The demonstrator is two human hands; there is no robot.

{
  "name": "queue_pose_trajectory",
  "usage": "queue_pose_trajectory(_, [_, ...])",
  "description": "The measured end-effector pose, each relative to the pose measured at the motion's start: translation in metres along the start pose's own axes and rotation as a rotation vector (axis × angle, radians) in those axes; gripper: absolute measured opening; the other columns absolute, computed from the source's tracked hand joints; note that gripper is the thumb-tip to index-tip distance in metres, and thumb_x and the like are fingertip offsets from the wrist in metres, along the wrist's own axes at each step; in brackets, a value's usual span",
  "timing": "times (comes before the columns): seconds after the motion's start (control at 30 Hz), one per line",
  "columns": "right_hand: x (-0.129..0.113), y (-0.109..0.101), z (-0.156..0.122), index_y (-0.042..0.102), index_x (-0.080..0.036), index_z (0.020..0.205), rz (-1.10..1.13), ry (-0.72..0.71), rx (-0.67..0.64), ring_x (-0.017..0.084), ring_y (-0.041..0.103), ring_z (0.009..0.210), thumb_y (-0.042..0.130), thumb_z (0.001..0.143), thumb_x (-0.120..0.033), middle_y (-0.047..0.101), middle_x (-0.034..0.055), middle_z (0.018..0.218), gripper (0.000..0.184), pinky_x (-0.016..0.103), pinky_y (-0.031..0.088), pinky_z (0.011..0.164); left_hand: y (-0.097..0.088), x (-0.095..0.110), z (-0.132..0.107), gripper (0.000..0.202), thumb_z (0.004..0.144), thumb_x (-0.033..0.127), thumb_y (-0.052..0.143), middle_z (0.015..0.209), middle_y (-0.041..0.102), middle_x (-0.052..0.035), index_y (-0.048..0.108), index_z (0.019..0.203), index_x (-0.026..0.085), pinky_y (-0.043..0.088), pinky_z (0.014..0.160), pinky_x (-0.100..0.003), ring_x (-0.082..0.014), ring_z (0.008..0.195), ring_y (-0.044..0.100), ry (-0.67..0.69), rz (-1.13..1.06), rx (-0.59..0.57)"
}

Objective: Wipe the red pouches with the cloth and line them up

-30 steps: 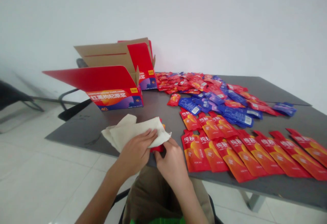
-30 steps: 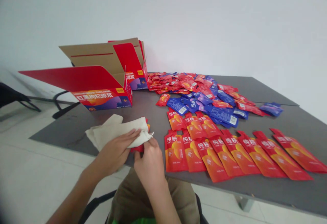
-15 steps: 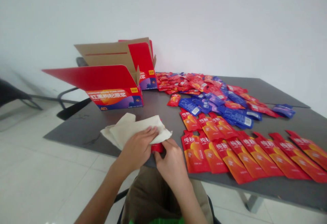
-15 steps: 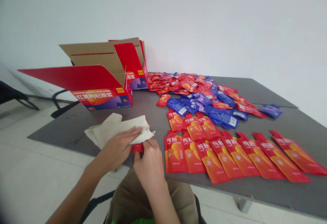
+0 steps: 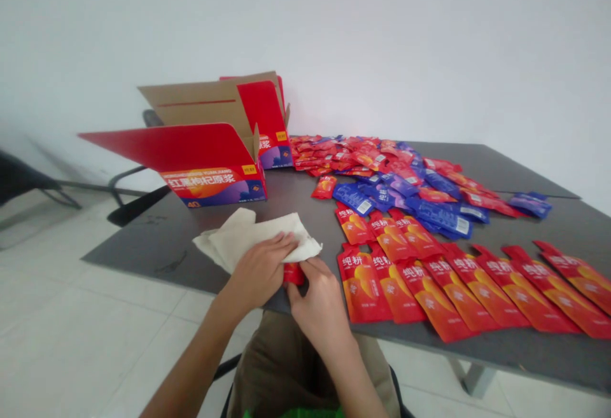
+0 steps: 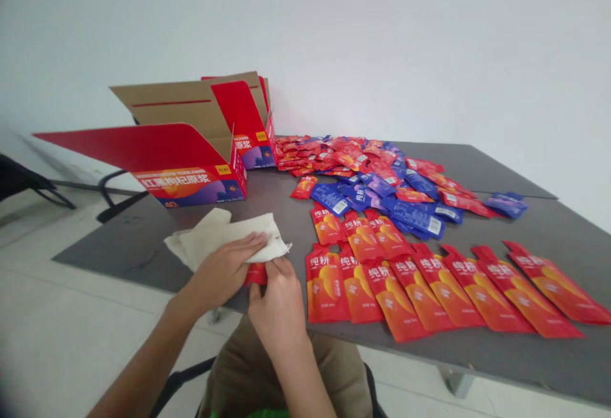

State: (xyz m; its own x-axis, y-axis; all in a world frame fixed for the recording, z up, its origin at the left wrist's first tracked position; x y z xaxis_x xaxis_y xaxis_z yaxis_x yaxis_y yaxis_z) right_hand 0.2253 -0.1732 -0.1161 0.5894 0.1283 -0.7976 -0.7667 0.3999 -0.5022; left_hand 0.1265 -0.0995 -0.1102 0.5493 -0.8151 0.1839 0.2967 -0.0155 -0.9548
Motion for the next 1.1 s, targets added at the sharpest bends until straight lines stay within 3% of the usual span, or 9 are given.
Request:
queue_pose_trajectory(0.1, [0.000,-0.001,0.000,0.065,-0.016,0.097,-0.018,0.007,-0.002,0.024,0.059,0.103,0.056,0.073,-0.002,0.066,0.0096,0.104,0.029,0.035,0.047,0.094,0.000,-0.001,0.014,0.057,0.078,0.002,0.036,0.140,0.052,-0.0099,0.055,0.132,0.010,0.037,0.112,-0.039,-0.0205,0.133,0.044,0.012,0.001,-0.016])
queue_pose_trajectory(0.27, [-0.001,0.001,-0.001,0.065,-0.017,0.105,0.033,-0.018,0.010,0.023,0.057,0.112,0.055,0.074,-0.001,0.066,0.0091,0.112,0.037,0.035,0.044,0.100,-0.002,0.007,-0.030,0.060,0.080,0.003,0.034,0.143,0.049,-0.0081,0.048,0.138,0.012,0.038,0.111,-0.041,-0.0195,0.134,0.043,0.031,0.014,0.051])
queue_pose_trajectory(0.33, [-0.001,0.001,0.000,0.065,-0.017,0.108,0.048,-0.032,0.012,0.023,0.056,0.114,0.056,0.073,0.000,0.065,0.0090,0.114,0.040,0.034,0.043,0.101,-0.002,0.009,-0.036,0.060,0.081,0.004,0.035,0.144,0.048,-0.0078,0.048,0.138,0.013,0.038,0.111,-0.041,-0.0199,0.135,0.043,0.020,0.022,0.046])
queue_pose_trajectory(0.57, [-0.002,0.000,0.000,0.065,-0.015,0.099,-0.006,-0.008,0.007,0.024,0.059,0.108,0.057,0.074,-0.002,0.065,0.0107,0.107,0.030,0.036,0.046,0.097,0.000,-0.003,0.018,0.057,0.078,0.003,0.037,0.138,0.053,-0.0107,0.055,0.132,0.011,0.039,0.109,-0.041,-0.0224,0.132,0.046,-0.027,0.033,-0.010])
queue_pose_trajectory(0.8, [-0.002,0.001,-0.001,0.064,-0.017,0.112,0.054,-0.036,0.014,0.023,0.055,0.117,0.056,0.072,0.000,0.065,0.0083,0.118,0.044,0.035,0.041,0.105,-0.001,0.004,-0.039,0.062,0.079,0.003,0.035,0.142,0.049,-0.0078,0.047,0.139,0.014,0.041,0.108,-0.043,-0.0210,0.132,0.047,0.015,0.033,0.079])
queue_pose_trajectory(0.87, [0.000,0.000,0.000,0.065,-0.016,0.110,0.037,-0.018,0.008,0.023,0.055,0.116,0.056,0.073,-0.001,0.064,0.0095,0.117,0.040,0.035,0.041,0.104,0.000,0.003,-0.029,0.060,0.080,0.003,0.035,0.142,0.050,-0.0084,0.048,0.138,0.014,0.041,0.109,-0.043,-0.0217,0.132,0.046,-0.013,0.035,0.055])
queue_pose_trajectory(1.0, [0.000,0.000,0.000,0.065,-0.014,0.103,-0.005,0.004,-0.003,0.024,0.057,0.111,0.056,0.074,-0.002,0.065,0.0116,0.112,0.033,0.035,0.044,0.100,0.001,-0.002,0.015,0.057,0.079,0.003,0.037,0.139,0.052,-0.0125,0.053,0.134,0.009,0.039,0.109,-0.042,-0.0233,0.132,0.046,-0.037,0.038,-0.015])
queue_pose_trajectory(1.1, [-0.002,-0.001,-0.001,0.065,-0.015,0.102,0.005,-0.002,0.004,0.023,0.058,0.110,0.055,0.074,-0.002,0.066,0.0104,0.109,0.032,0.034,0.045,0.098,0.000,-0.001,0.013,0.058,0.078,0.002,0.035,0.140,0.052,-0.0117,0.053,0.133,0.009,0.038,0.111,-0.040,-0.0212,0.133,0.045,0.001,0.017,-0.006])
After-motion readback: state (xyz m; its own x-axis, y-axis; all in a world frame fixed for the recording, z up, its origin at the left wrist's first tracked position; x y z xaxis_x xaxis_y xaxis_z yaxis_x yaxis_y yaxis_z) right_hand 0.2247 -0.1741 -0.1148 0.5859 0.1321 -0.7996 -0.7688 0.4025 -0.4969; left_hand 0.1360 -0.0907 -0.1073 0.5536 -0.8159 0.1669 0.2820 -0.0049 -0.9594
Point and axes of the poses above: each hand's wrist, its own z-axis towards the middle knuckle, its own y-axis out of the palm, x = y × z, the point moved 5 cm from there along z, towards the middle knuckle
